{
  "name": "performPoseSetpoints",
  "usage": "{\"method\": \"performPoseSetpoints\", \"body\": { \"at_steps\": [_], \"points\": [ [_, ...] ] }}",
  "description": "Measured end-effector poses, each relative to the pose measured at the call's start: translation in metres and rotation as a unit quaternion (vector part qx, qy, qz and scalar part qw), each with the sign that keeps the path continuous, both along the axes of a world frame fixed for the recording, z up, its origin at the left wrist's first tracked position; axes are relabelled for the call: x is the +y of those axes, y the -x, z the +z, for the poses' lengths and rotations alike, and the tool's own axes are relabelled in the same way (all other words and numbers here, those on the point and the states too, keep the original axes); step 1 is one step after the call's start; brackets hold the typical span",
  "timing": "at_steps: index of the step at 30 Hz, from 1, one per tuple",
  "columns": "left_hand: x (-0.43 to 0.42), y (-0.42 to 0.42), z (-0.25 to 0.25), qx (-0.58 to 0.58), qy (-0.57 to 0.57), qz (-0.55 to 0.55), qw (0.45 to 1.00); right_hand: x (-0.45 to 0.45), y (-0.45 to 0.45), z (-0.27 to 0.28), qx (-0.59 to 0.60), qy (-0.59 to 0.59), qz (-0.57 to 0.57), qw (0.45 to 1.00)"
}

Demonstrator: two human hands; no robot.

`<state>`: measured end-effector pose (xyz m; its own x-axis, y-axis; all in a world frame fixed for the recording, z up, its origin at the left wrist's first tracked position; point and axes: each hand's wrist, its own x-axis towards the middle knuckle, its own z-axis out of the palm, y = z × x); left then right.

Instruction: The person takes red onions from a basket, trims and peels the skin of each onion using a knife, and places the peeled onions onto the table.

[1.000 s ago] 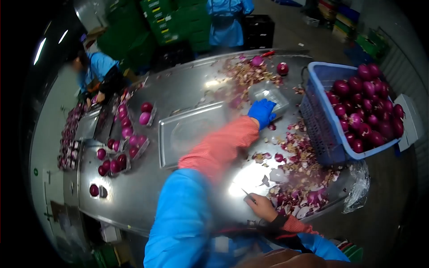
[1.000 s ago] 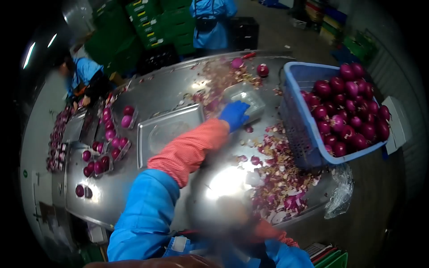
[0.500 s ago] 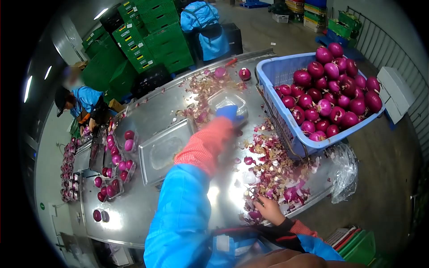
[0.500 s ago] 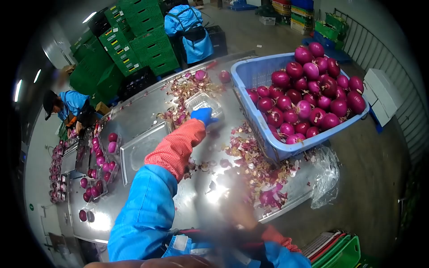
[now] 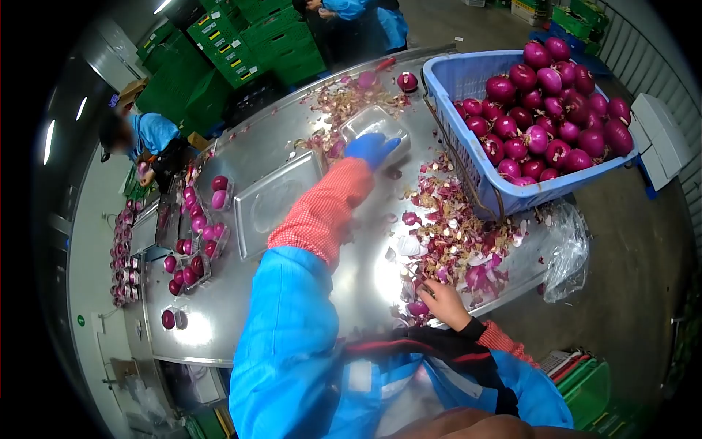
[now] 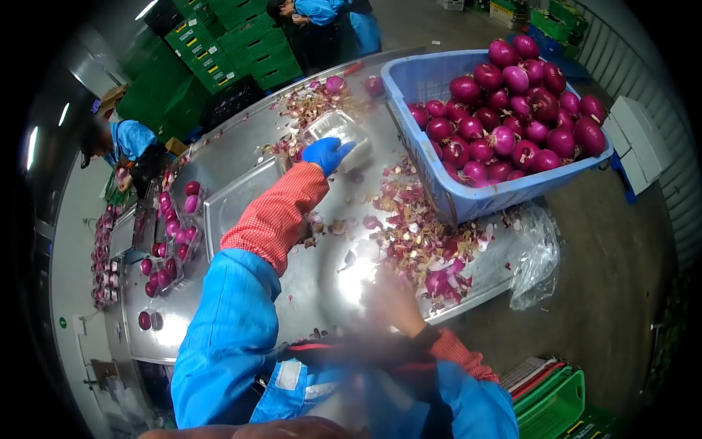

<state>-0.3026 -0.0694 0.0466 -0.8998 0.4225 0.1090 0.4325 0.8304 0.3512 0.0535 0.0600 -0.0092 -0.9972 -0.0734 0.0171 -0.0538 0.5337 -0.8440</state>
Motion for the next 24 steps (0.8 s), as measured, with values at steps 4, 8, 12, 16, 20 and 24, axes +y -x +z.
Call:
{"method": "performPoseSetpoints", "body": {
  "at_steps": [4, 8, 12, 16, 20, 24],
  "points": [
    [0.006, 0.001, -0.016, -0.023, 0.145, -0.122, 0.982, 0.000, -0.008, -0.014, 0.023, 0.002, -0.007, 1.000],
    [0.003, -0.022, -0.029, -0.059, 0.064, -0.093, 0.992, 0.009, -0.016, -0.005, 0.070, 0.016, -0.023, 0.997],
    [-0.010, -0.045, -0.051, -0.080, 0.017, -0.122, 0.989, 0.006, -0.027, -0.014, 0.045, 0.071, -0.053, 0.995],
    [-0.015, -0.081, -0.075, -0.122, -0.029, -0.122, 0.985, 0.003, -0.030, -0.016, 0.048, 0.025, -0.034, 0.998],
    [-0.022, -0.108, -0.091, -0.048, 0.013, -0.155, 0.987, 0.000, -0.035, -0.012, 0.046, 0.026, -0.028, 0.998],
    [-0.026, -0.133, -0.067, -0.030, 0.086, -0.128, 0.988, 0.005, -0.041, -0.024, -0.017, 0.013, -0.042, 0.999]
  ]
}}
